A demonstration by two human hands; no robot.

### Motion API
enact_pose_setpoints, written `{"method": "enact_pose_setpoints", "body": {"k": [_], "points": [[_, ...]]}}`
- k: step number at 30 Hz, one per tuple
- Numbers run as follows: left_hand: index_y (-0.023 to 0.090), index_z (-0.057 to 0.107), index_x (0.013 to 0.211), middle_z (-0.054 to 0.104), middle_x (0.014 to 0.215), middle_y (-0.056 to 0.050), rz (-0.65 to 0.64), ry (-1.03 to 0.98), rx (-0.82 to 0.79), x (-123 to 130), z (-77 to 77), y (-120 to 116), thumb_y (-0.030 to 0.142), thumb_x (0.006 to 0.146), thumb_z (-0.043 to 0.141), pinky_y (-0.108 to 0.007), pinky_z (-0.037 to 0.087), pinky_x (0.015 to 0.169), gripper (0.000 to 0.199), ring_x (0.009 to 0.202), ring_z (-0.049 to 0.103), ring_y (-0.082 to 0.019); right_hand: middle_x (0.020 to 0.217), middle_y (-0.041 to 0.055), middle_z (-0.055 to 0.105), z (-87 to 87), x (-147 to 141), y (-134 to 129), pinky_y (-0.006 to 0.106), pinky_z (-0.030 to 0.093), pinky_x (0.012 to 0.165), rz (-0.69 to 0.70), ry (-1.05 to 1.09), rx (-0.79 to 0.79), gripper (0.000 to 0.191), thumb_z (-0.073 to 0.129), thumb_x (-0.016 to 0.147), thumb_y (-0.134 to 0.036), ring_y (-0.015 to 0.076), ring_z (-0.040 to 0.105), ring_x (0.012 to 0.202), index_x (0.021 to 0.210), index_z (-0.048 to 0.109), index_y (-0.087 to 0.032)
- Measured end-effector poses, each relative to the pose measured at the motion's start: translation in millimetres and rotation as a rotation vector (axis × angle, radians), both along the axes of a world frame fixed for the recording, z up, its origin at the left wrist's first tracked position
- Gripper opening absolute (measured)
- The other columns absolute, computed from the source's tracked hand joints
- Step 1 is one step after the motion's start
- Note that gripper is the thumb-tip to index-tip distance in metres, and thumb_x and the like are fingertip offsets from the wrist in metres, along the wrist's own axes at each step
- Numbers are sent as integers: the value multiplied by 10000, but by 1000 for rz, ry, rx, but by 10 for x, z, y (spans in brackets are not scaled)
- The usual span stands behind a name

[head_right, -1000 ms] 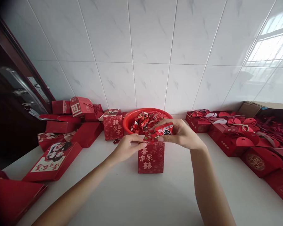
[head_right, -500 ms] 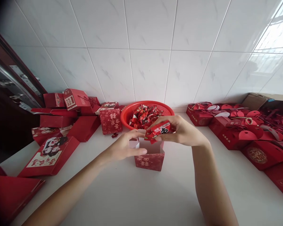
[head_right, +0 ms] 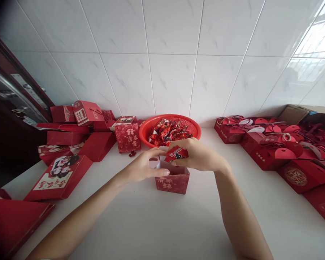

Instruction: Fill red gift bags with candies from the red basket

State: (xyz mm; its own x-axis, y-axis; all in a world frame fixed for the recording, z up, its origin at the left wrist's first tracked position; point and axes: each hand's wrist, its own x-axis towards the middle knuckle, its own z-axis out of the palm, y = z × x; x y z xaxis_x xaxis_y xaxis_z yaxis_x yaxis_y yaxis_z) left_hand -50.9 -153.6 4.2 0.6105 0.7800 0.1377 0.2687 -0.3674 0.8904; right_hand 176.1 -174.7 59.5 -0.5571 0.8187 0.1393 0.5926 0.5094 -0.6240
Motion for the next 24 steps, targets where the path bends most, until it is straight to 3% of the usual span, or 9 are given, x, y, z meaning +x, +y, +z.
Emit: {"method": "enact_pose_setpoints", "body": {"k": [8,16,24], "points": [[263,664,1269,624,1406,-60,27,30,-11,0,-19,17,431,703,837,-415,444,1073,615,1286,571,-302,873,28,749,-60,-69,50,302,481,660,-25,-73,-8,297,699,876,-344,189,650,756,1152,706,-234],[253,689,1223,672,1328,-64,25,32,-20,9,-3,9,382,715,829,-430,437,1076,542,1249,598,-300,824,16,732,-73,-25,40,281,455,588,96,-41,-17,147,632,917,-317,151,608,642,1004,702,-221],[267,691,1231,656,1342,-53,55,39,-41,-2,-25,17,450,681,848,-400,489,1025,601,1216,607,-295,835,32,698,-30,-51,19,265,410,566,65,44,61,225,562,969,-395,143,571,659,1000,673,-202]]}}
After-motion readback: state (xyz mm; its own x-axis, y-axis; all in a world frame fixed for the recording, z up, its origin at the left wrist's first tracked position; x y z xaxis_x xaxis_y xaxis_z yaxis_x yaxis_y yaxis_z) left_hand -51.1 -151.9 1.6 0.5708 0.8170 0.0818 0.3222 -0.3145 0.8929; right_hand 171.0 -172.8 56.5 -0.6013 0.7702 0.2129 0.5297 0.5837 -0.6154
